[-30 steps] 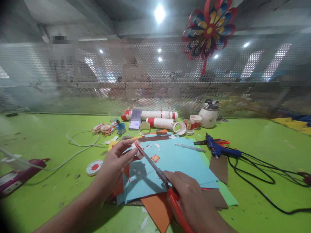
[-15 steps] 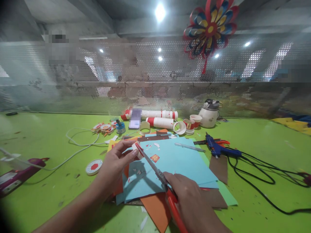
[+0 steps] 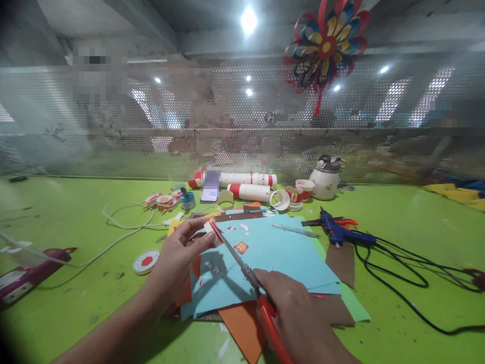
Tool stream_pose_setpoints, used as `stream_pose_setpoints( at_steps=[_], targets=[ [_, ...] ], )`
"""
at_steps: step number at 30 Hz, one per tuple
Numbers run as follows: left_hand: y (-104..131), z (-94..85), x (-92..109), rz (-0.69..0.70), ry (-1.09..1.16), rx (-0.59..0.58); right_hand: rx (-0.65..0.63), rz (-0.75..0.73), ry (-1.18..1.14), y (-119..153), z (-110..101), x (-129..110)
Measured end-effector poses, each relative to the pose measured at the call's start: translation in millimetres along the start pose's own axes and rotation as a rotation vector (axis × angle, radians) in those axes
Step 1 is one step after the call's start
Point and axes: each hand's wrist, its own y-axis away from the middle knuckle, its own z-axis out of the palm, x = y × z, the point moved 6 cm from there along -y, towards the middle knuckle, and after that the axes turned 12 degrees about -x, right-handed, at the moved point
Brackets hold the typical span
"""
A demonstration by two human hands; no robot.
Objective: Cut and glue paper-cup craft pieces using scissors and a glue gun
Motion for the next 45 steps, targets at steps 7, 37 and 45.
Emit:
stream_pose_setpoints(
  at_steps=[7, 37, 45],
  targets=[
    [1, 2.9, -1, -0.01, -0.018, -0.039, 0.006, 0.002, 0.02, -1, 1, 1],
    [-2, -0.3, -11, -0.025, 0.045, -0.068, -0.023, 0.077, -0.097, -4, -8, -4],
    [-2, 2.1, -13, -0.057, 0.126, -0.075, 0.028, 0.079, -0.078, 0, -15, -10]
  ],
)
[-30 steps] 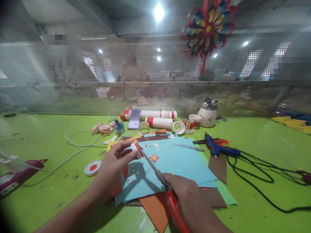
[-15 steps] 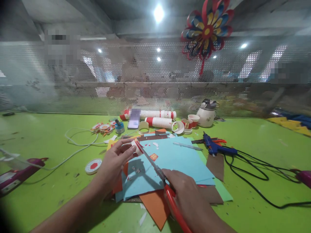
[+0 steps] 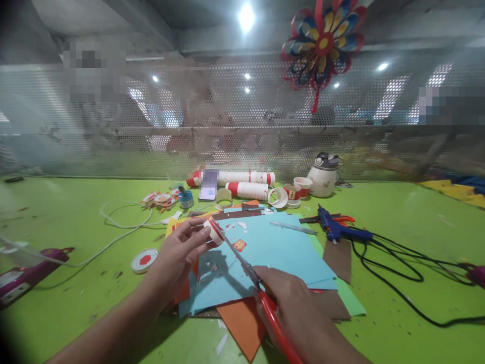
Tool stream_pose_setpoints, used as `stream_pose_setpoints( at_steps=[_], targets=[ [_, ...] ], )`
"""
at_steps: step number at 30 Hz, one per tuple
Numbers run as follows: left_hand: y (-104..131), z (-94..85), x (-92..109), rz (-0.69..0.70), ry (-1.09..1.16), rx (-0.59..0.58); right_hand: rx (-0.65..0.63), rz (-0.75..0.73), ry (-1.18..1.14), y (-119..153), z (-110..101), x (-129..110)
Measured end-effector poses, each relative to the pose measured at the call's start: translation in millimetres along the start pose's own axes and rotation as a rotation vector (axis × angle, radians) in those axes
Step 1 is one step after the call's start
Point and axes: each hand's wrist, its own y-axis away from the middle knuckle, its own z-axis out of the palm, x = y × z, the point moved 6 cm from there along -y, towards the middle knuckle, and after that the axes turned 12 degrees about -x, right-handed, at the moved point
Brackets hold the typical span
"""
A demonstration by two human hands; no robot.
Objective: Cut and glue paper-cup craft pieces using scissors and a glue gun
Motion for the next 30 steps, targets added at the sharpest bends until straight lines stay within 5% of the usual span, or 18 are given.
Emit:
stream_pose_setpoints(
  at_steps=[30],
  targets=[
    [2, 4.7, 11, 0.044, -0.135, -0.031, 0.007, 0.028, 0.054, 2, 5, 7]
  ],
)
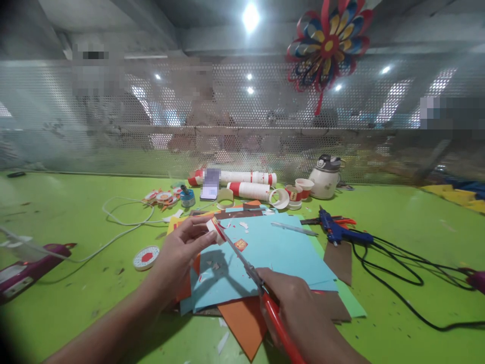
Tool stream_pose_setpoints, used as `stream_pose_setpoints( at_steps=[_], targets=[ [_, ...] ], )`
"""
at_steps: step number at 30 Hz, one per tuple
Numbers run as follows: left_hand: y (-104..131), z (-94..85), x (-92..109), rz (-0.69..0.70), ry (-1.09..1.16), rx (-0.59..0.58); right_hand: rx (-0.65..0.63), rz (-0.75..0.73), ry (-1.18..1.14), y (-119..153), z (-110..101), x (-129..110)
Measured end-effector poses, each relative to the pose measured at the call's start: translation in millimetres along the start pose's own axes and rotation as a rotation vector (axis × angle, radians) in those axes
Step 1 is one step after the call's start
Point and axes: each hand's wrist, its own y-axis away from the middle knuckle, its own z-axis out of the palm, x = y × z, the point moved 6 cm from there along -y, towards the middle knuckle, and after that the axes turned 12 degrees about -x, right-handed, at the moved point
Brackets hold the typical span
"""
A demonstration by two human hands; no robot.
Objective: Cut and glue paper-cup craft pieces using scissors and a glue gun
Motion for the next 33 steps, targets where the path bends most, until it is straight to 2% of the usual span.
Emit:
stream_pose_setpoints(
  at_steps=[6, 11, 17, 21, 26, 30, 33],
  targets=[
    [1, -3.3, -6, -0.03, 0.053, 0.042, 0.031, -0.058, -0.019, -2, -3, -7],
    [0, -0.9, -4, 0.002, 0.002, 0.029, 0.067, 0.006, -0.018, -1, -7, -8],
    [1, 3.1, 2, -0.006, -0.035, 0.031, 0.011, -0.034, -0.047, -1, -9, -13],
    [2, 2.5, 3, 0.006, -0.043, 0.042, -0.026, -0.031, -0.042, 0, -6, -9],
    [2, 2.6, 3, 0.015, -0.019, 0.062, 0.05, -0.042, -0.108, 1, -4, -6],
    [2, 3.6, 3, 0.005, -0.021, 0.056, 0.034, -0.093, -0.105, 0, -1, -7],
    [2, 2.8, 1, -0.004, -0.027, 0.05, 0.041, -0.075, -0.081, 0, -1, -4]
  ],
)
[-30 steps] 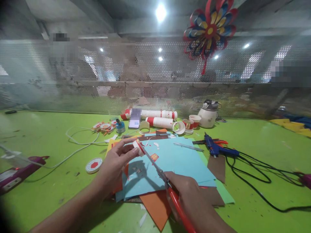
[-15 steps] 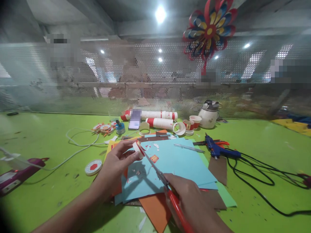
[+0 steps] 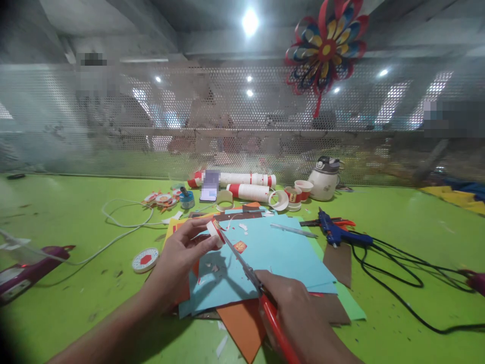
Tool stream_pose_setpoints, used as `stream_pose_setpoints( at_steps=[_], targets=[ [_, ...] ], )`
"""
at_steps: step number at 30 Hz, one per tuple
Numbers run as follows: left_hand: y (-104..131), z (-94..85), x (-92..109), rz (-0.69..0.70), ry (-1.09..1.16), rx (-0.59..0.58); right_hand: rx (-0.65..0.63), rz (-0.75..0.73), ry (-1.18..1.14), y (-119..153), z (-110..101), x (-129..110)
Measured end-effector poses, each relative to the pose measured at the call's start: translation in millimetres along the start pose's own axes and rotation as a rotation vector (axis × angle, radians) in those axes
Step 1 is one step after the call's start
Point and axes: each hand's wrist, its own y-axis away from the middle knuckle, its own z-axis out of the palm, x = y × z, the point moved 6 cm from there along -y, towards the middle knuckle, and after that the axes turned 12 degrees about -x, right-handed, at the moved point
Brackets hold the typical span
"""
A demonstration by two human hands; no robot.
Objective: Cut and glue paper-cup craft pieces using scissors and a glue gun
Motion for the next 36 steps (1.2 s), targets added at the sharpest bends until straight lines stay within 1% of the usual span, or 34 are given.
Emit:
stream_pose_setpoints(
  at_steps=[3, 6, 9, 11, 13, 16, 22, 28, 32, 36],
  targets=[
    [-0.2, -1.4, -2.0, -0.005, 0.016, -0.002, -0.005, 0.033, 0.033, -0.3, 0.5, 2.9],
    [-1.1, -2.6, -3.9, 0.0, 0.061, -0.007, -0.034, 0.026, 0.03, -2.0, 1.7, 1.7],
    [-2.1, -6.0, -6.4, -0.015, 0.067, 0.024, -0.069, 0.051, 0.001, -3.6, 2.0, 0.4],
    [-2.5, -7.2, -7.3, -0.029, 0.044, 0.033, -0.058, 0.053, -0.003, -3.5, -0.2, -1.8],
    [-2.8, -6.4, -7.8, -0.041, 0.022, 0.012, -0.031, 0.04, 0.009, -2.7, -2.8, -4.4],
    [-2.6, -4.9, -8.0, -0.052, 0.011, -0.012, -0.032, 0.038, 0.021, -1.7, -2.9, -5.3],
    [-2.0, -4.5, -7.0, -0.031, 0.002, -0.021, -0.013, 0.054, -0.003, -0.9, -2.3, -4.5],
    [-1.2, -6.8, -6.1, -0.021, -0.067, 0.006, 0.003, 0.006, 0.013, -1.1, -0.8, -3.5],
    [-1.4, -6.2, -4.3, 0.001, -0.044, 0.021, 0.024, -0.039, 0.026, -0.3, 0.7, -2.2],
    [-2.1, -5.5, -6.6, -0.026, 0.042, 0.021, 0.018, -0.026, 0.055, -0.6, 3.3, 2.2]
  ],
)
